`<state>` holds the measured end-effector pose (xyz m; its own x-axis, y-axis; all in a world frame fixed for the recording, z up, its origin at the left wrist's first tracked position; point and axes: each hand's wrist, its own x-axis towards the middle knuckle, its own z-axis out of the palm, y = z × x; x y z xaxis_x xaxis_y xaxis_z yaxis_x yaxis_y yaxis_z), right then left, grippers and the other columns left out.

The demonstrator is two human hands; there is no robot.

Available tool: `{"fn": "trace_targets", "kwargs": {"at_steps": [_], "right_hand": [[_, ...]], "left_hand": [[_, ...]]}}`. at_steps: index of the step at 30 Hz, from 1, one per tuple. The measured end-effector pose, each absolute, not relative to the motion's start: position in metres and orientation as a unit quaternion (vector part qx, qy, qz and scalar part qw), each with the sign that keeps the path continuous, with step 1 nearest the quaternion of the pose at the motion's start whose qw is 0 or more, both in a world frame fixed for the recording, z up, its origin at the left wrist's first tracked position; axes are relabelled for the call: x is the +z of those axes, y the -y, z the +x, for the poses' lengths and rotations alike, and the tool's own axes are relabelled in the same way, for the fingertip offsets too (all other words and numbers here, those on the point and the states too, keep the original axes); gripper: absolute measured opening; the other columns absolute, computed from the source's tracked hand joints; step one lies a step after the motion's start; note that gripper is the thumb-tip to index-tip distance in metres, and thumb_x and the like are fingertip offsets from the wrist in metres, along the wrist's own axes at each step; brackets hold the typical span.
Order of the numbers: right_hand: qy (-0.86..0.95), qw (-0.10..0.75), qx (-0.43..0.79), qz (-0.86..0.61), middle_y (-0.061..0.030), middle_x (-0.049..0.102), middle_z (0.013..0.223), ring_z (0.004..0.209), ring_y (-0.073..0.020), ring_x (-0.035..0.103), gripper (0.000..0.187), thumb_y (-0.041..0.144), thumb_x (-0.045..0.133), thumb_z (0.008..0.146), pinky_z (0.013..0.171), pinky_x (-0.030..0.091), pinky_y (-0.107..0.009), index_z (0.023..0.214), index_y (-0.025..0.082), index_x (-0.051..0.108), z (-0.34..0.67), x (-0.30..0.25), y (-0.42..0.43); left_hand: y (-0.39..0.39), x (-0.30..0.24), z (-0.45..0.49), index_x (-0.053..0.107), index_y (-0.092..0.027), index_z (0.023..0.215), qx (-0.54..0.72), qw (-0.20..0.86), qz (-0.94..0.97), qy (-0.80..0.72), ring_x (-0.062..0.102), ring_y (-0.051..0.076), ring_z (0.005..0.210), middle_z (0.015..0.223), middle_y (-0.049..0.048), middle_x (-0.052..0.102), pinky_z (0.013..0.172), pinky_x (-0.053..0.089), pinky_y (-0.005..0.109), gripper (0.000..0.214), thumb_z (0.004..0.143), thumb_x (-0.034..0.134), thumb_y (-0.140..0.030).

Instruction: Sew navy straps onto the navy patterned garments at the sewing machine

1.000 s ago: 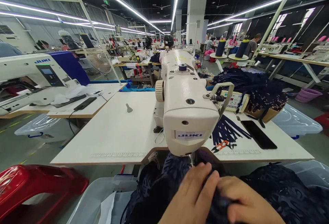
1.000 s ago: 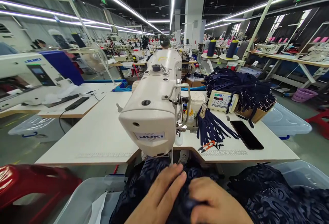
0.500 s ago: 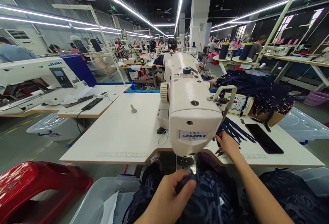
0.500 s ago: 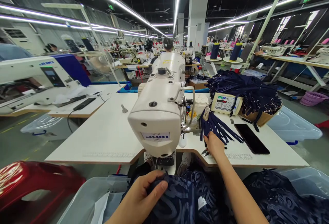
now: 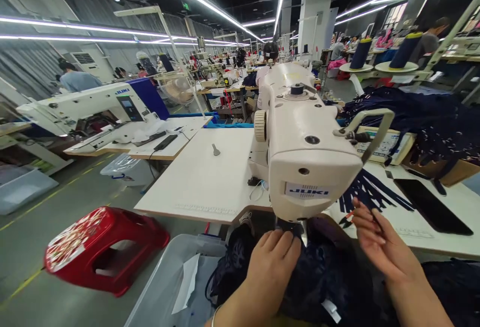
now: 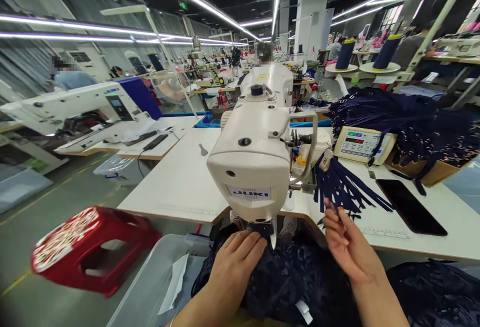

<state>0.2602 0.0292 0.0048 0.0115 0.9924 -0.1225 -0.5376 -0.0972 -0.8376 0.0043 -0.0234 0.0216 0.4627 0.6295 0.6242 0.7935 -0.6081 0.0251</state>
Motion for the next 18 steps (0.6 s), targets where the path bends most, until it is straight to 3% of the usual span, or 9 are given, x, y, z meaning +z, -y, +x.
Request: {"fn": "trace_targets", "kwargs": {"at_steps": [2, 5, 8, 10, 14, 18], "right_hand": [[0.278, 0.534, 0.712, -0.362, 0.0058, 0.039, 0.068, 0.05, -0.0043, 0.028, 0.035, 0.039, 0.08, 0.074, 0.037, 0.031, -0.008, 0.093, 0.018, 0.061, 0.235, 0.002, -0.016], [0.36, 0.438, 0.724, -0.392, 0.0078, 0.039, 0.06, 0.047, -0.0048, 0.032, 0.027, 0.042, 0.073, 0.083, 0.041, 0.035, -0.012, 0.089, 0.02, 0.057, 0.203, -0.001, -0.011], [0.456, 0.449, 0.642, -0.423, 0.0083, 0.038, 0.062, 0.048, -0.0069, 0.037, 0.03, 0.048, 0.068, 0.085, 0.043, 0.037, -0.017, 0.086, 0.023, 0.051, 0.187, 0.0, -0.019], [0.518, 0.466, 0.56, -0.448, 0.0073, 0.039, 0.066, 0.052, -0.0092, 0.04, 0.03, 0.048, 0.066, 0.085, 0.046, 0.039, -0.02, 0.084, 0.023, 0.049, 0.184, -0.001, -0.025], [0.602, 0.454, 0.435, -0.492, 0.0055, 0.04, 0.067, 0.06, -0.0128, 0.043, 0.023, 0.043, 0.059, 0.088, 0.054, 0.04, -0.024, 0.082, 0.024, 0.048, 0.186, -0.006, -0.028], [0.605, 0.44, 0.401, -0.528, 0.0052, 0.043, 0.069, 0.061, -0.0133, 0.045, 0.021, 0.042, 0.056, 0.089, 0.057, 0.04, -0.025, 0.081, 0.024, 0.046, 0.181, -0.011, -0.022]], "left_hand": [[0.027, 0.017, 0.009, 0.064, -0.017, 0.107, -0.297, 0.135, -0.837, 0.44, 0.062, 0.018, 0.094, 0.102, 0.0042, 0.068, 0.086, 0.048, 0.032, 0.028, 0.103, 0.041, -0.032], [0.031, 0.014, 0.017, 0.064, -0.019, 0.108, -0.282, 0.142, -0.817, 0.482, 0.063, 0.021, 0.098, 0.106, 0.0031, 0.068, 0.085, 0.049, 0.037, 0.031, 0.097, 0.051, -0.045], [0.033, 0.016, 0.02, 0.064, -0.021, 0.103, -0.29, 0.118, -0.82, 0.479, 0.063, 0.02, 0.099, 0.104, -0.0002, 0.069, 0.087, 0.048, 0.036, 0.013, 0.096, 0.055, -0.029], [0.034, 0.017, 0.017, 0.064, -0.021, 0.102, -0.313, 0.07, -0.827, 0.462, 0.063, 0.017, 0.104, 0.103, -0.0006, 0.07, 0.093, 0.047, 0.034, 0.014, 0.098, 0.051, -0.023], [0.03, 0.016, 0.0, 0.062, -0.02, 0.104, -0.39, -0.031, -0.81, 0.436, 0.065, 0.012, 0.105, 0.103, 0.0015, 0.072, 0.093, 0.047, 0.028, 0.02, 0.102, 0.043, -0.022], [0.024, 0.015, -0.014, 0.061, -0.019, 0.105, -0.427, -0.052, -0.804, 0.411, 0.067, 0.013, 0.104, 0.104, 0.0043, 0.073, 0.088, 0.05, 0.028, 0.02, 0.103, 0.041, -0.02]]}}
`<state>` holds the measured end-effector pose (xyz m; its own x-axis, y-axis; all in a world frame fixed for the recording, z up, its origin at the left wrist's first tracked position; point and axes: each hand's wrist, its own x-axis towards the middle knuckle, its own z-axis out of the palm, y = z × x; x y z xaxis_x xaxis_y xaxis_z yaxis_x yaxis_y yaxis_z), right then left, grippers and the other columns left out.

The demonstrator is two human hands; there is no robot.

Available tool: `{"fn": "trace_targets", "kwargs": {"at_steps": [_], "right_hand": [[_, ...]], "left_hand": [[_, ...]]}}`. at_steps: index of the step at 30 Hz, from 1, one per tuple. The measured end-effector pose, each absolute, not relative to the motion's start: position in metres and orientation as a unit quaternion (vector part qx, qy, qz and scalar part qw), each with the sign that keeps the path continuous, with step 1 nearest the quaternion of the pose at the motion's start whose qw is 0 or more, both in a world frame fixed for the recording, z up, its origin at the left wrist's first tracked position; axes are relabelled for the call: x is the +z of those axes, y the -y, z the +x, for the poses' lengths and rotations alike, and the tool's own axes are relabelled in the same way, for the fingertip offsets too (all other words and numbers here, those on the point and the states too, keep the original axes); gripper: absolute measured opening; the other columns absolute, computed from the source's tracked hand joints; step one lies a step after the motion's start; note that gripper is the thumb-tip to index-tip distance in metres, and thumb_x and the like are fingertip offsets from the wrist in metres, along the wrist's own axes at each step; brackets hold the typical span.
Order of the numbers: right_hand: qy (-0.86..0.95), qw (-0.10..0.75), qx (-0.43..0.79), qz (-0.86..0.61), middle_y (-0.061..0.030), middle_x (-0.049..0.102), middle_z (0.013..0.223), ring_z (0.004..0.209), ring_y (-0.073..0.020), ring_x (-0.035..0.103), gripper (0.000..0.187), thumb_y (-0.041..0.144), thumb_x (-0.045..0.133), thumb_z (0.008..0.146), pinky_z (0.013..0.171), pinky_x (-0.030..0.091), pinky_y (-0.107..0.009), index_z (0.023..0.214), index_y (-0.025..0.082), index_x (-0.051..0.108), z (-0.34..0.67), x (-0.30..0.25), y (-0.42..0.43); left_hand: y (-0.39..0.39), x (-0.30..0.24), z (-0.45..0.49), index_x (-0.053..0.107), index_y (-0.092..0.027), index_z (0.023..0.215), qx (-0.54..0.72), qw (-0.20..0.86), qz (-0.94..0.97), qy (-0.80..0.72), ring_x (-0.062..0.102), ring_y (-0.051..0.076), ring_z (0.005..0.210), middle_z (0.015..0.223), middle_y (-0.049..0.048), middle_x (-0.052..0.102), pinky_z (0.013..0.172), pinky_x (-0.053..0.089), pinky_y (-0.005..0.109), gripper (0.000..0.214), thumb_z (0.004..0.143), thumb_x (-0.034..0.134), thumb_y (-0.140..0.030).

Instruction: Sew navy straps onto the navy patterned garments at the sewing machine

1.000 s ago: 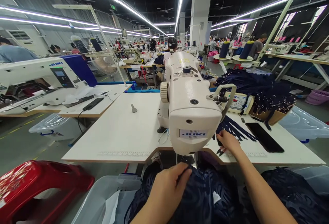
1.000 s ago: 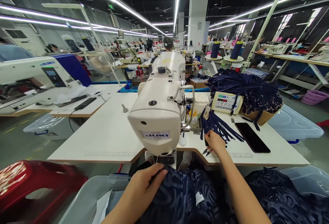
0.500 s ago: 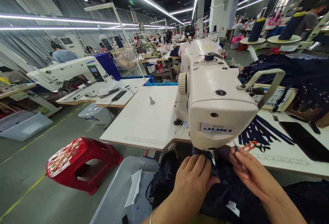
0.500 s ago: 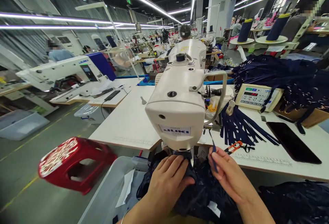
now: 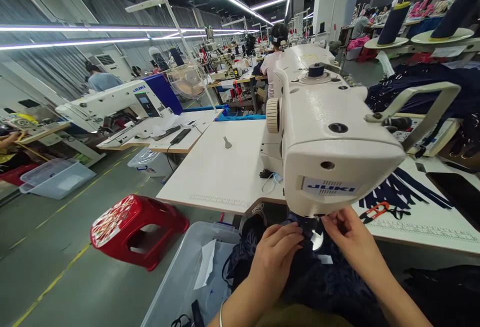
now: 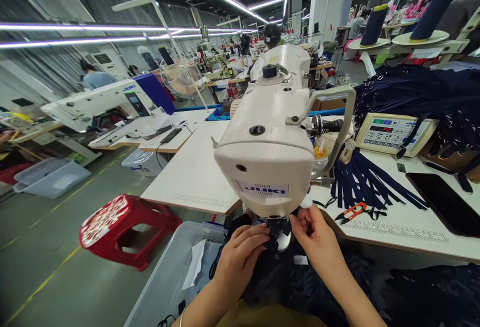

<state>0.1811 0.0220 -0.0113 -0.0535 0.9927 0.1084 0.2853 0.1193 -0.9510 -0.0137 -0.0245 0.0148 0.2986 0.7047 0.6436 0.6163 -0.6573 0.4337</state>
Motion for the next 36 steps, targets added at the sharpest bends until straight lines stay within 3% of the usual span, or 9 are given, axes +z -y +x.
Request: {"fn": "trace_targets", "kwargs": {"at_steps": [4, 12, 19, 25, 31, 36], "right_hand": [[0.578, 0.465, 0.409, -0.531, 0.005, 0.045, 0.067, 0.061, -0.014, 0.046, 0.022, 0.043, 0.058, 0.086, 0.058, 0.041, -0.025, 0.08, 0.024, 0.046, 0.169, -0.012, -0.016], [0.46, 0.512, 0.513, -0.513, 0.0018, 0.054, 0.081, 0.074, -0.0146, 0.051, 0.028, 0.044, 0.061, 0.085, 0.069, 0.046, -0.022, 0.102, 0.022, 0.055, 0.155, -0.009, -0.011], [0.46, 0.516, 0.527, -0.494, 0.0001, 0.057, 0.084, 0.078, -0.0161, 0.053, 0.031, 0.045, 0.062, 0.086, 0.075, 0.048, -0.024, 0.104, 0.022, 0.054, 0.154, -0.008, -0.011], [0.458, 0.527, 0.523, -0.489, -0.0017, 0.058, 0.087, 0.083, -0.0183, 0.056, 0.032, 0.045, 0.061, 0.086, 0.08, 0.049, -0.027, 0.107, 0.021, 0.055, 0.152, -0.008, -0.012], [0.466, 0.515, 0.518, -0.5, -0.001, 0.058, 0.086, 0.084, -0.018, 0.057, 0.027, 0.044, 0.058, 0.089, 0.077, 0.049, -0.026, 0.105, 0.022, 0.055, 0.152, -0.009, -0.011], [0.482, 0.513, 0.487, -0.516, 0.0004, 0.057, 0.079, 0.076, -0.0176, 0.058, 0.025, 0.043, 0.058, 0.086, 0.07, 0.049, -0.026, 0.099, 0.022, 0.056, 0.154, -0.009, -0.012]], "left_hand": [[0.023, 0.019, -0.015, 0.061, -0.02, 0.112, 0.386, 0.019, 0.835, -0.39, 0.065, 0.013, 0.107, 0.108, 0.0031, 0.072, 0.089, 0.048, 0.028, 0.021, 0.102, 0.043, -0.018], [0.024, 0.034, -0.02, 0.063, -0.025, 0.12, 0.229, 0.015, 0.88, -0.417, 0.061, 0.017, 0.113, 0.116, 0.0035, 0.069, 0.088, 0.041, 0.036, 0.026, 0.102, 0.044, -0.028], [0.026, 0.032, -0.02, 0.06, -0.026, 0.122, 0.241, -0.005, 0.883, -0.404, 0.057, 0.015, 0.118, 0.119, 0.0006, 0.068, 0.089, 0.036, 0.036, 0.03, 0.105, 0.036, -0.02], [0.026, 0.023, -0.023, 0.059, -0.026, 0.125, 0.226, -0.034, 0.891, -0.393, 0.057, 0.014, 0.119, 0.12, 0.0005, 0.068, 0.095, 0.035, 0.034, 0.031, 0.103, 0.039, -0.018], [0.023, 0.031, -0.028, 0.054, -0.023, 0.131, 0.201, -0.008, 0.909, -0.364, 0.051, 0.012, 0.126, 0.13, 0.0021, 0.062, 0.1, 0.031, 0.032, 0.039, 0.102, 0.033, -0.008], [0.023, 0.043, -0.023, 0.055, -0.024, 0.128, 0.195, -0.012, 0.907, -0.372, 0.054, 0.012, 0.122, 0.126, -0.0014, 0.064, 0.099, 0.031, 0.033, 0.03, 0.102, 0.043, -0.016]]}}
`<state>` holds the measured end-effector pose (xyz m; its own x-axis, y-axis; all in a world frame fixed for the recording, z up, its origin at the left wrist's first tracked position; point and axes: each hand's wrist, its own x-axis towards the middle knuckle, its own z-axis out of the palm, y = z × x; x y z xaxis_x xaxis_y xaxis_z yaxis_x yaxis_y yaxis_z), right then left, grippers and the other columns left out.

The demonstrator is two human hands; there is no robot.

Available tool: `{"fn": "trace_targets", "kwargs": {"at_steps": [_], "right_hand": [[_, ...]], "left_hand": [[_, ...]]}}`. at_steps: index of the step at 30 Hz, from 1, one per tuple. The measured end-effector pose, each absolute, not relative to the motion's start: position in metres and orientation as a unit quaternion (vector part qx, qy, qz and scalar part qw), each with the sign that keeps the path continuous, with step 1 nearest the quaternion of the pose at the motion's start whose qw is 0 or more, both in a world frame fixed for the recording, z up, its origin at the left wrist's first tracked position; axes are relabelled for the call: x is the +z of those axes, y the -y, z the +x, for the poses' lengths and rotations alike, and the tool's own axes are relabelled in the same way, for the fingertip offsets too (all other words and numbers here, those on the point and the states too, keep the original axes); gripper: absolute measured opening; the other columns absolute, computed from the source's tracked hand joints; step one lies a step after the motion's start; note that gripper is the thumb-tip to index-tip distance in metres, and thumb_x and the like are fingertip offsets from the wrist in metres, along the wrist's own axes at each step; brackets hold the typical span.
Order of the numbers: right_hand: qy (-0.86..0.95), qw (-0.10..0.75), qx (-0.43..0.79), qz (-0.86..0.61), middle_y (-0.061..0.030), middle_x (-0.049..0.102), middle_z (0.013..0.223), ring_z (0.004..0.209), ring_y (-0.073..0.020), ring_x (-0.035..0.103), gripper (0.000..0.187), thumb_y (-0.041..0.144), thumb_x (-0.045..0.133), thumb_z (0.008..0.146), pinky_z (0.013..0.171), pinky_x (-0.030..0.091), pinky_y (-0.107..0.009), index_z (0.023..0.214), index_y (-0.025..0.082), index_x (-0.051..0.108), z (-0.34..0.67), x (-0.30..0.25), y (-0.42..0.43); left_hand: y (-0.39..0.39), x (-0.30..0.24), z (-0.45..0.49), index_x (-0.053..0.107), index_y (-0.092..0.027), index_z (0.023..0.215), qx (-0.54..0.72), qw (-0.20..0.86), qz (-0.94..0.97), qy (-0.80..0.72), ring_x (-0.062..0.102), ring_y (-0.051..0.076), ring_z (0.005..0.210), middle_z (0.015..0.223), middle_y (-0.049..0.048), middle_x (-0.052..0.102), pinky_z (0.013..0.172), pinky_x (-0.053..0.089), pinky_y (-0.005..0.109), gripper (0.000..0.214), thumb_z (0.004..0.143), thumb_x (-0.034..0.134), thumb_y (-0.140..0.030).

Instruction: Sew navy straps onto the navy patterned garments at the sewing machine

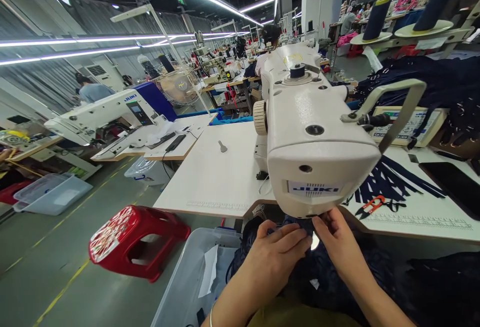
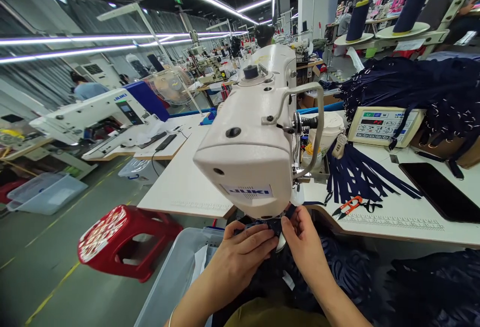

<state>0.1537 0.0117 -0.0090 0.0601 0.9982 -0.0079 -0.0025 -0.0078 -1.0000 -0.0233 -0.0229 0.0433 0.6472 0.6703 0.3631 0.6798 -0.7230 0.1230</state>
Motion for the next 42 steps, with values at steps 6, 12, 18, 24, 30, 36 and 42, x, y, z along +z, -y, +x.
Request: {"fn": "trace_targets", "kwargs": {"at_steps": [6, 12, 18, 24, 30, 36, 42], "right_hand": [[0.561, 0.451, 0.417, -0.555, -0.0004, 0.063, 0.068, 0.071, -0.0219, 0.061, 0.021, 0.041, 0.058, 0.077, 0.065, 0.049, -0.031, 0.082, 0.021, 0.061, 0.17, -0.009, -0.035], [0.634, 0.42, 0.361, -0.54, -0.0051, 0.072, 0.071, 0.082, -0.031, 0.066, 0.017, 0.036, 0.056, 0.07, 0.075, 0.051, -0.042, 0.075, 0.024, 0.067, 0.174, -0.009, -0.06], [0.654, 0.427, 0.334, -0.528, -0.0094, 0.075, 0.084, 0.099, -0.0333, 0.066, 0.024, 0.034, 0.057, 0.07, 0.088, 0.05, -0.045, 0.084, 0.023, 0.073, 0.175, -0.015, -0.065], [0.658, 0.442, 0.318, -0.52, -0.0109, 0.075, 0.086, 0.106, -0.0354, 0.064, 0.018, 0.03, 0.061, 0.068, 0.087, 0.052, -0.044, 0.081, 0.024, 0.072, 0.172, -0.016, -0.07], [0.655, 0.442, 0.321, -0.522, -0.0101, 0.075, 0.083, 0.096, -0.0357, 0.067, 0.018, 0.031, 0.063, 0.065, 0.079, 0.055, -0.043, 0.08, 0.024, 0.072, 0.173, -0.017, -0.074], [0.656, 0.438, 0.323, -0.522, -0.0092, 0.076, 0.084, 0.097, -0.0345, 0.067, 0.021, 0.032, 0.063, 0.065, 0.082, 0.055, -0.042, 0.083, 0.025, 0.071, 0.174, -0.015, -0.07], [0.662, 0.436, 0.322, -0.518, -0.0089, 0.075, 0.081, 0.098, -0.0349, 0.066, 0.02, 0.03, 0.06, 0.066, 0.082, 0.055, -0.043, 0.082, 0.025, 0.071, 0.173, -0.016, -0.072]], "left_hand": [[0.029, 0.036, -0.01, 0.059, -0.023, 0.122, -0.201, 0.057, -0.883, 0.421, 0.057, 0.015, 0.115, 0.116, 0.0008, 0.067, 0.096, 0.034, 0.035, 0.024, 0.101, 0.047, -0.026], [0.031, 0.021, 0.002, 0.058, -0.02, 0.125, -0.224, 0.112, -0.851, 0.461, 0.055, 0.016, 0.115, 0.118, 0.0028, 0.065, 0.099, 0.031, 0.035, 0.03, 0.102, 0.042, -0.033], [0.03, 0.022, 0.004, 0.057, -0.019, 0.127, -0.207, 0.122, -0.85, 0.47, 0.051, 0.017, 0.117, 0.118, 0.0026, 0.064, 0.099, 0.028, 0.036, 0.032, 0.103, 0.039, -0.033], [0.028, 0.021, 0.007, 0.057, -0.018, 0.127, -0.196, 0.158, -0.846, 0.471, 0.05, 0.017, 0.116, 0.124, 0.0033, 0.06, 0.099, 0.027, 0.036, 0.034, 0.102, 0.04, -0.034], [0.029, 0.017, 0.007, 0.059, -0.018, 0.126, -0.181, 0.208, -0.841, 0.466, 0.046, 0.017, 0.123, 0.127, 0.0037, 0.057, 0.102, 0.027, 0.032, 0.034, 0.103, 0.041, -0.034], [0.028, 0.017, 0.005, 0.059, -0.02, 0.127, -0.178, 0.225, -0.842, 0.457, 0.043, 0.018, 0.127, 0.131, 0.0022, 0.055, 0.101, 0.029, 0.032, 0.032, 0.102, 0.043, -0.032], [0.029, 0.015, 0.004, 0.055, -0.02, 0.131, -0.191, 0.176, -0.845, 0.468, 0.045, 0.017, 0.127, 0.129, 0.0034, 0.057, 0.1, 0.03, 0.034, 0.034, 0.101, 0.044, -0.032]]}}
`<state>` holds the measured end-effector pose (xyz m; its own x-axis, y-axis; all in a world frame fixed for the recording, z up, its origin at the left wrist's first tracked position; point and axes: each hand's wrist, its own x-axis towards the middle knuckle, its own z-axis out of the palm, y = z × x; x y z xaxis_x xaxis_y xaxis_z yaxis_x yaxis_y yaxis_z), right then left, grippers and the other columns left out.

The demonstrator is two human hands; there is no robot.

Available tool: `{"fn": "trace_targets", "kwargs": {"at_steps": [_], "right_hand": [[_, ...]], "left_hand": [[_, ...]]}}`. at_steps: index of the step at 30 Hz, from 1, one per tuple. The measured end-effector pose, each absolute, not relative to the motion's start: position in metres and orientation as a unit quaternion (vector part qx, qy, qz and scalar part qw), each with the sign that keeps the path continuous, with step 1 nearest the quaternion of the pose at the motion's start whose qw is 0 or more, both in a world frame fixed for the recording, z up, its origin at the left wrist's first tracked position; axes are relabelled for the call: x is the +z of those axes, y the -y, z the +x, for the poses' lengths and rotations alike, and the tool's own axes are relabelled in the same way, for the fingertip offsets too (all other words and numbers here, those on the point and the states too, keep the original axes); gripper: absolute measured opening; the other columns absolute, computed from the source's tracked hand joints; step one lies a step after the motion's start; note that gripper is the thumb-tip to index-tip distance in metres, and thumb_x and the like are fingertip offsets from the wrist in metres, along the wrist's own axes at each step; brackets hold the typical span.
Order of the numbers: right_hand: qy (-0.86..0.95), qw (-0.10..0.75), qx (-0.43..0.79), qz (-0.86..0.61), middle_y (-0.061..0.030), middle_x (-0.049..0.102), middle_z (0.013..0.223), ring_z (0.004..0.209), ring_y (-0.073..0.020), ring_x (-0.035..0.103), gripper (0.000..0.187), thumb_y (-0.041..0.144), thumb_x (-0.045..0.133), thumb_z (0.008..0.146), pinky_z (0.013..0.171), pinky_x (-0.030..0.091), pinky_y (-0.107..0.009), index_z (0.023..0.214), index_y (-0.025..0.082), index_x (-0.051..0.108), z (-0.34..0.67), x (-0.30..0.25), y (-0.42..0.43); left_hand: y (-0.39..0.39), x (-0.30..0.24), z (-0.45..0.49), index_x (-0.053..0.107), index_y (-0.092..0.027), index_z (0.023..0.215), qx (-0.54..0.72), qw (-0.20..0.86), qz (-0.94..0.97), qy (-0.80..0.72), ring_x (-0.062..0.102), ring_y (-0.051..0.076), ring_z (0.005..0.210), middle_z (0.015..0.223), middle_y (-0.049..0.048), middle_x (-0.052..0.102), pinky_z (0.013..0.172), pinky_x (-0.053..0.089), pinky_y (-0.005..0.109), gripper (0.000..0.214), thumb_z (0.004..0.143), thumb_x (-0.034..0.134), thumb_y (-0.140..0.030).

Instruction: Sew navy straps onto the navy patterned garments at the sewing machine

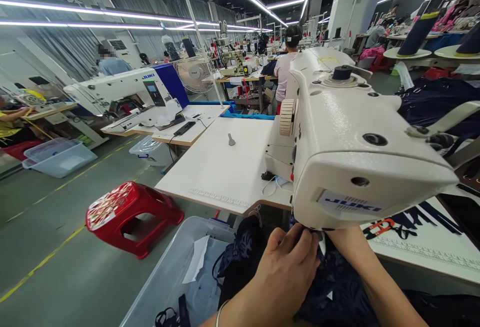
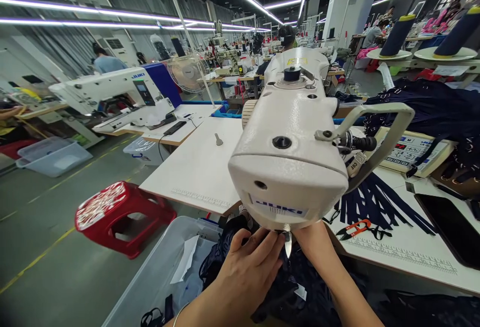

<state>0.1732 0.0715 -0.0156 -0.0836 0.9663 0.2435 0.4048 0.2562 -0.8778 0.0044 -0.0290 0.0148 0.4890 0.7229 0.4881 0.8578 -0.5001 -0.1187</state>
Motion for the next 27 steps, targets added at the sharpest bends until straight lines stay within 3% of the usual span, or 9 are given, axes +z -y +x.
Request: {"fn": "trace_targets", "kwargs": {"at_steps": [7, 14, 18, 27], "right_hand": [[0.681, 0.43, 0.313, -0.504, -0.0074, 0.074, 0.073, 0.099, -0.0367, 0.064, 0.005, 0.032, 0.061, 0.063, 0.089, 0.049, -0.051, 0.063, 0.029, 0.066, 0.1751, -0.0154, -0.0805], [0.673, 0.431, 0.31, -0.515, -0.008, 0.072, 0.065, 0.097, -0.0378, 0.064, 0.015, 0.042, 0.065, 0.063, 0.091, 0.047, -0.053, 0.054, 0.03, 0.061, 0.1762, -0.0163, -0.0797], [0.664, 0.436, 0.311, -0.522, -0.0076, 0.072, 0.067, 0.095, -0.0379, 0.065, 0.016, 0.044, 0.067, 0.061, 0.087, 0.05, -0.053, 0.056, 0.03, 0.062, 0.1776, -0.014, -0.0803], [0.647, 0.451, 0.325, -0.523, -0.007, 0.07, 0.064, 0.09, -0.0378, 0.065, 0.005, 0.031, 0.068, 0.06, 0.076, 0.054, -0.049, 0.062, 0.029, 0.064, 0.173, -0.0076, -0.075]], "left_hand": [[0.0291, 0.0179, 0.0097, 0.056, -0.019, 0.13, -0.197, 0.169, -0.835, 0.486, 0.049, 0.017, 0.12, 0.127, 0.0038, 0.059, 0.097, 0.031, 0.033, 0.035, 0.102, 0.04, -0.032], [0.0301, 0.0196, 0.009, 0.054, -0.02, 0.133, -0.177, 0.173, -0.839, 0.485, 0.045, 0.018, 0.122, 0.129, 0.0021, 0.058, 0.097, 0.03, 0.035, 0.036, 0.102, 0.04, -0.032], [0.031, 0.0176, 0.0101, 0.054, -0.02, 0.132, -0.185, 0.169, -0.836, 0.488, 0.046, 0.017, 0.12, 0.127, 0.0003, 0.059, 0.097, 0.029, 0.035, 0.036, 0.102, 0.04, -0.032], [0.0301, 0.0179, 0.0103, 0.057, -0.019, 0.131, -0.192, 0.185, -0.833, 0.485, 0.048, 0.019, 0.119, 0.13, 0.0009, 0.059, 0.097, 0.03, 0.035, 0.035, 0.102, 0.04, -0.033]]}}
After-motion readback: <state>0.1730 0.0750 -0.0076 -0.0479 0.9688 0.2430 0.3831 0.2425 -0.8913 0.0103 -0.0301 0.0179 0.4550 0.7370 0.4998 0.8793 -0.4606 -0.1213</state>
